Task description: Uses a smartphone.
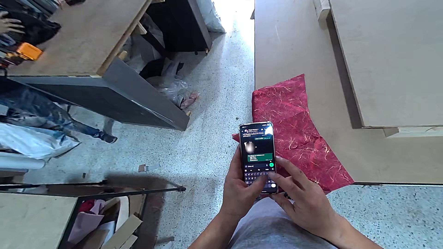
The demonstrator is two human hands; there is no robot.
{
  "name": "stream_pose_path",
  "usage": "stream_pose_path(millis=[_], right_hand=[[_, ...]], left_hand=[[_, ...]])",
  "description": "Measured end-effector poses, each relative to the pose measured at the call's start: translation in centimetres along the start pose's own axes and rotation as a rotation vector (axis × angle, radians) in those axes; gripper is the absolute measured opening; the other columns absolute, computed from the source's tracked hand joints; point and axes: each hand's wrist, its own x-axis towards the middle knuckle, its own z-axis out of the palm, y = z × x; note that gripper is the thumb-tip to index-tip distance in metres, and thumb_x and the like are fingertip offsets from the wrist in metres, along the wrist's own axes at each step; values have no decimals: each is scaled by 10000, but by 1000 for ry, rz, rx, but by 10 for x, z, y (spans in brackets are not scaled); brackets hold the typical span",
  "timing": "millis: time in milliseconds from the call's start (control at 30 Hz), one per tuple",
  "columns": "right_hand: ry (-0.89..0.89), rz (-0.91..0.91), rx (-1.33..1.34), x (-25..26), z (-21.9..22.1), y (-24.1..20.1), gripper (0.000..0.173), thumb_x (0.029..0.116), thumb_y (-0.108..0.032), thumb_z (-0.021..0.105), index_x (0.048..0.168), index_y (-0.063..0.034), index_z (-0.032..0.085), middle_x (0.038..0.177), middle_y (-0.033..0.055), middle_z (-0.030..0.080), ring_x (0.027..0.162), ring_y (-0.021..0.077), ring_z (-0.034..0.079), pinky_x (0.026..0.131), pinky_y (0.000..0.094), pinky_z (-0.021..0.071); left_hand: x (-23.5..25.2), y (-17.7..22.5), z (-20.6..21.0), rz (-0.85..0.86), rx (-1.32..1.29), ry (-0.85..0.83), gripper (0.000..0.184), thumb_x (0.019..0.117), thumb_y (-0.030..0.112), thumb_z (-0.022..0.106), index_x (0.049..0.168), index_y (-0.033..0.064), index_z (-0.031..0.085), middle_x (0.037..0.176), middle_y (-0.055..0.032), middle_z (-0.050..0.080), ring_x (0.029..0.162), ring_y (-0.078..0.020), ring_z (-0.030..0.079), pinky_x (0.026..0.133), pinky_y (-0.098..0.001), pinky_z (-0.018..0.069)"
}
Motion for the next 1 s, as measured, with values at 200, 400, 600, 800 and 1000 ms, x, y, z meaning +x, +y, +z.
stream_pose_path(millis=[200,400,600,800,1000], right_hand=[[16,5,94,-2,-1,2,328,988,-281,696,1306,-205,682,1584,87,448,930,109,710,742,294,624],[65,-1,164,-5,1,4,246,978,-267,713,1216,-203,696,1549,76,504,928,104,724,735,281,629],[67,8,164,-5,2,4,255,983,-271,706,1229,-206,691,1544,79,510,906,100,718,725,281,620],[84,36,252,-6,1,2,213,966,-258,734,1061,-122,601,1473,95,571,878,106,725,710,267,628],[82,13,236,-7,-1,2,172,973,-257,725,1041,-126,636,1489,92,561,842,96,726,687,259,627]], left_hand=[[-1,-5,-10,6,-113,-111,881,867,57,680,1620,191,243,1378,-146,590,1137,-259,674,921,-438,604],[-1,-6,-13,5,-190,-155,870,874,73,672,1619,186,238,1381,-148,584,1131,-250,674,925,-442,598],[-1,-5,-15,-5,-209,-182,888,855,39,639,1623,187,220,1395,-139,574,1149,-247,665,938,-444,591],[2,-4,-21,16,-291,-323,764,932,80,507,1626,188,206,1434,-128,538,1188,-231,633,959,-447,569],[1,-2,-21,25,-298,-332,730,944,89,471,1623,175,217,1428,-132,540,1189,-226,630,961,-441,567]])
